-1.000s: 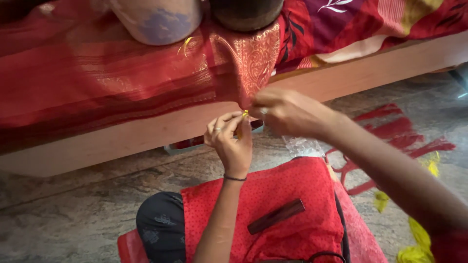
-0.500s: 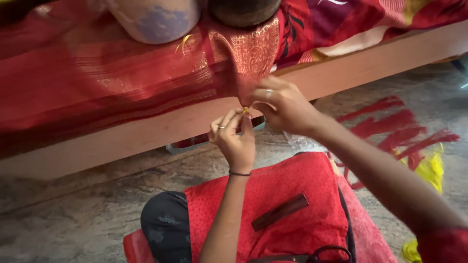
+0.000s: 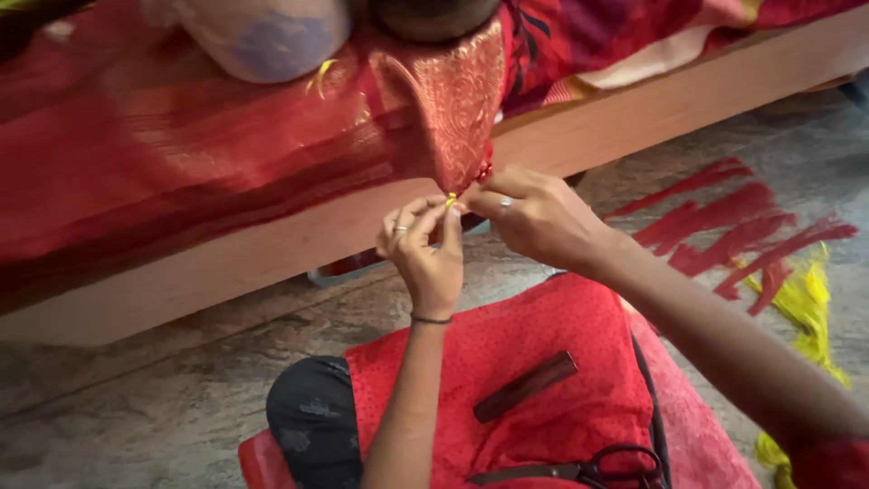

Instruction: Attaching decorative tassels to the border of a saree.

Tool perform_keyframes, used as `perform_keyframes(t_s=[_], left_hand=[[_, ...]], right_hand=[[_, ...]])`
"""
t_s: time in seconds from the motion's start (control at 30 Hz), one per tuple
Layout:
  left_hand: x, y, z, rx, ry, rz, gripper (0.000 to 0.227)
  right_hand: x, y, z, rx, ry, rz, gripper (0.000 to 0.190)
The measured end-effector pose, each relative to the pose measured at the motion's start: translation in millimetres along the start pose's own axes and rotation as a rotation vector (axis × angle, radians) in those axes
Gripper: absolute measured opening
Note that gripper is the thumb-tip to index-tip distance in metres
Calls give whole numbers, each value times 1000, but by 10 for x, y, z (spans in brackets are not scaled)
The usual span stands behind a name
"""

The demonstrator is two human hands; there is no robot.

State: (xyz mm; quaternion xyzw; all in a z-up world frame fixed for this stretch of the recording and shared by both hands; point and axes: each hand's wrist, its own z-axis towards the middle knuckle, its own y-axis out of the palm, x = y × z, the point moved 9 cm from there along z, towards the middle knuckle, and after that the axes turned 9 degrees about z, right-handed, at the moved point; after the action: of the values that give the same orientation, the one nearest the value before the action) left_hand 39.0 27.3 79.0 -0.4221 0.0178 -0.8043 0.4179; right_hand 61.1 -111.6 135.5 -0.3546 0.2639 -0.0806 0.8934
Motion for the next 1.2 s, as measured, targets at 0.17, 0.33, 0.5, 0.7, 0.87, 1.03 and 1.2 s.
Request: perform_keyframes(t_s=[0.17, 0.33, 0.5, 0.7, 0.87, 1.03, 1.2], left_hand=[[162, -23, 15, 80, 185, 186, 14], [-461, 502, -102, -255, -547, -743, 18], [-471, 631, -147, -261, -460, -758, 17], [-308, 443, -88, -202, -354, -623, 16], [-207, 270, -33, -138, -200, -319, 15], [-247, 351, -5, -287, -220, -317, 11], [302, -233, 89, -22, 60, -63, 13]], right_hand=[[-188, 152, 128, -135, -100, -145, 27], [231, -36, -34, 115, 421, 536, 17], [426, 23, -132, -8, 539, 310, 15], [527, 122, -141, 151, 506, 304, 16], [881, 558, -512, 238, 875, 920, 9], [1027, 777, -563, 444, 904, 1355, 6], [970, 740, -490, 451, 757, 1183, 10]])
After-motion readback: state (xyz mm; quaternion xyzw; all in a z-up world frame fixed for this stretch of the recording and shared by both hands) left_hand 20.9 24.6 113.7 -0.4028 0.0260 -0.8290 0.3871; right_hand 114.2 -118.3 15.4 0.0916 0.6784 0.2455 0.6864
